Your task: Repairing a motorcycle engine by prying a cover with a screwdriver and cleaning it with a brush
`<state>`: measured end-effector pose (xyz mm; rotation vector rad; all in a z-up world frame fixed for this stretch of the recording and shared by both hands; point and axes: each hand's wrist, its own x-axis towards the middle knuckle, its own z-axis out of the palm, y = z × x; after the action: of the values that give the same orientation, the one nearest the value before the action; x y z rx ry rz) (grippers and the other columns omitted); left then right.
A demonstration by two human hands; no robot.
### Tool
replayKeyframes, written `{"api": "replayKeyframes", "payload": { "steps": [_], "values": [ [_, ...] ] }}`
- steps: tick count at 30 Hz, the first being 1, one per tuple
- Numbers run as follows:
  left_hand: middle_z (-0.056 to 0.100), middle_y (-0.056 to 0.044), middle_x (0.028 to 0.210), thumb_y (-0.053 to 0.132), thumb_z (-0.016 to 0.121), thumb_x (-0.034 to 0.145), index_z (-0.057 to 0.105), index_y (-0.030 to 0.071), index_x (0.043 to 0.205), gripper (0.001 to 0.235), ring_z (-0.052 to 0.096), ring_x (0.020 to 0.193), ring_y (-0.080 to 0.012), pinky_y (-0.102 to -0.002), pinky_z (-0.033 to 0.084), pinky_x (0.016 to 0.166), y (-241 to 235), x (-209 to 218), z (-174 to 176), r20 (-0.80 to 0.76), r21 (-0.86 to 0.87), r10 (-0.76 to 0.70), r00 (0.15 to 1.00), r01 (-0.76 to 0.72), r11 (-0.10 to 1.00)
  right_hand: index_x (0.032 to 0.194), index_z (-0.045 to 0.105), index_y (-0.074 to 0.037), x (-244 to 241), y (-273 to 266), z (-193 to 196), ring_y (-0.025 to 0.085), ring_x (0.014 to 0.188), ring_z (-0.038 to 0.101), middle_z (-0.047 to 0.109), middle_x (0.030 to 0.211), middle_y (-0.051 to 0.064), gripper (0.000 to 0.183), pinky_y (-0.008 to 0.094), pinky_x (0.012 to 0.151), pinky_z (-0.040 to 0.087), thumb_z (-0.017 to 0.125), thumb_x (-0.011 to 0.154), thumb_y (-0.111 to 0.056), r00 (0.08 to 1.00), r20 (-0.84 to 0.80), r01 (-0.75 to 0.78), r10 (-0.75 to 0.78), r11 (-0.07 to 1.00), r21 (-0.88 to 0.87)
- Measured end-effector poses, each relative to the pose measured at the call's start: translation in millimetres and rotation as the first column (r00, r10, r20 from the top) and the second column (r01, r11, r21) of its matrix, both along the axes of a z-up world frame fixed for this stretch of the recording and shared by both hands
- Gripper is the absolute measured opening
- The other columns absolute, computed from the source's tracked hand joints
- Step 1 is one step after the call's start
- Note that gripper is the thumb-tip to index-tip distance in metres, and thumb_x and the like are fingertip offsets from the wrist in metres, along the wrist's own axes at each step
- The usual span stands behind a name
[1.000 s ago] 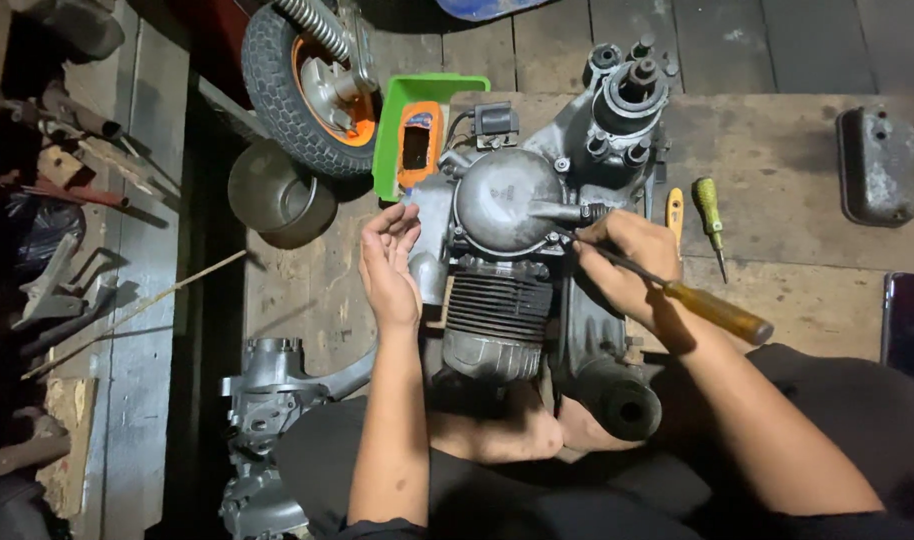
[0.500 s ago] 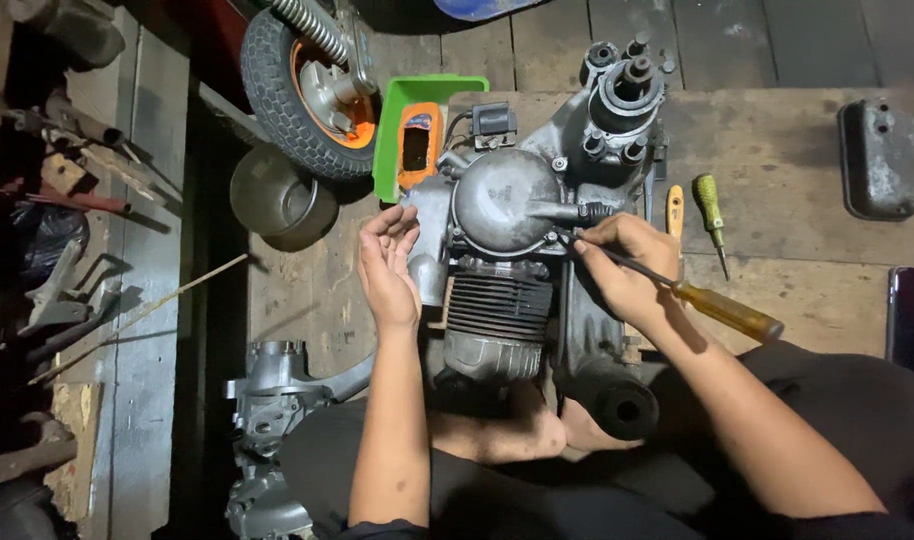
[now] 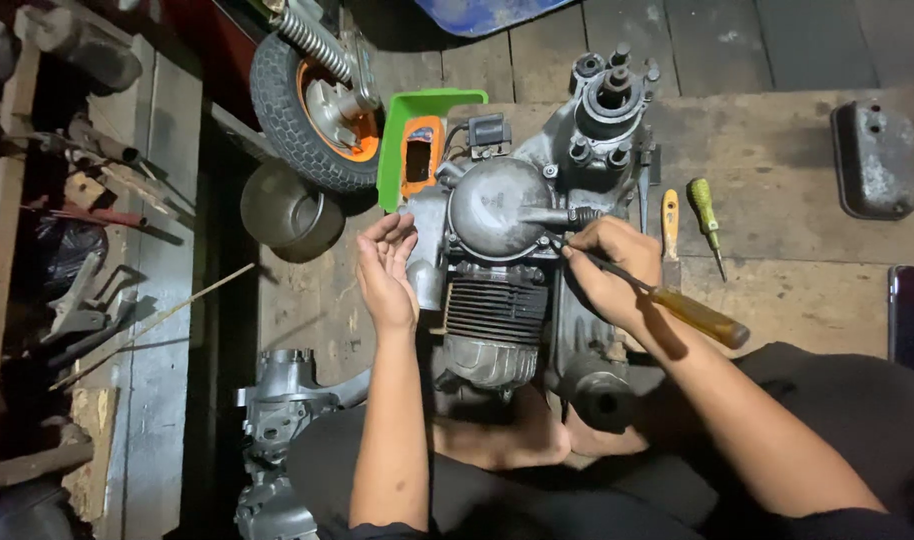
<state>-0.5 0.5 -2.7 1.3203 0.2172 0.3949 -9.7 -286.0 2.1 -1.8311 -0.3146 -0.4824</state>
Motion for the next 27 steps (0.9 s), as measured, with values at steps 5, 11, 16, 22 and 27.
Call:
{"api": "replayKeyframes", "payload": {
  "steps": [5,11,16,22,27],
  "values": [
    [0.072,-0.017,0.112,0.050,0.031,0.110,0.062,0.002,0.124,0.059,0.067,0.105,-0.0226,-0.039,0.055,0.097,3.3,4.7,-5.4,0.017,0.013,-0.004,1.000,0.004,1.000,0.083,0.074,-0.004,3.1,1.0,1.9,0.037,0.074,0.071,0.073,0.078,0.016,0.008,0.040,0.068,0.053,0.080,0.083,0.001,1.000,0.020,0.004,-0.004,1.000,0.003],
    [0.073,-0.017,0.107,0.052,0.032,0.110,0.063,0.001,0.123,0.062,0.069,0.100,-0.0223,-0.037,0.057,0.092,7.6,15.4,-17.5,0.027,0.078,-0.024,0.999,0.022,0.997,0.083,0.075,-0.012,-0.1,11.8,47.4,0.036,0.090,0.072,0.074,0.081,0.013,0.008,0.044,0.081,0.057,0.077,0.082,-0.020,0.951,-0.247,0.083,-0.187,0.921,-0.380],
    [0.074,-0.016,0.102,0.053,0.028,0.111,0.065,0.000,0.122,0.065,0.071,0.094,-0.0203,-0.033,0.060,0.086,11.4,31.1,-26.1,0.048,0.138,-0.104,0.993,0.097,0.986,0.071,0.068,-0.016,8.5,13.9,32.7,0.035,0.087,0.069,0.069,0.072,0.009,0.018,0.045,0.076,0.055,0.070,0.082,-0.030,0.919,-0.293,0.078,-0.264,0.849,-0.522],
    [0.077,-0.010,0.092,0.056,0.028,0.110,0.074,0.007,0.115,0.067,0.073,0.087,-0.0170,-0.027,0.058,0.080,11.9,36.4,-24.4,-0.035,0.420,-0.169,0.985,0.168,0.892,0.079,0.074,-0.026,26.9,14.7,2.7,0.027,0.100,0.071,0.074,0.084,0.003,0.019,0.041,0.086,0.058,0.069,0.080,-0.044,0.907,-0.319,0.047,-0.276,0.817,-0.574],
    [0.077,-0.008,0.102,0.066,0.037,0.105,0.076,0.020,0.118,0.062,0.071,0.109,-0.0230,-0.039,0.057,0.089,8.3,30.1,-9.3,-0.155,0.578,-0.294,0.943,0.328,0.747,0.090,0.078,-0.020,18.9,14.3,-0.7,0.034,0.102,0.071,0.076,0.090,0.010,0.015,0.046,0.087,0.057,0.073,0.083,-0.032,0.921,-0.346,0.058,-0.176,0.943,-0.327]
  ]
}}
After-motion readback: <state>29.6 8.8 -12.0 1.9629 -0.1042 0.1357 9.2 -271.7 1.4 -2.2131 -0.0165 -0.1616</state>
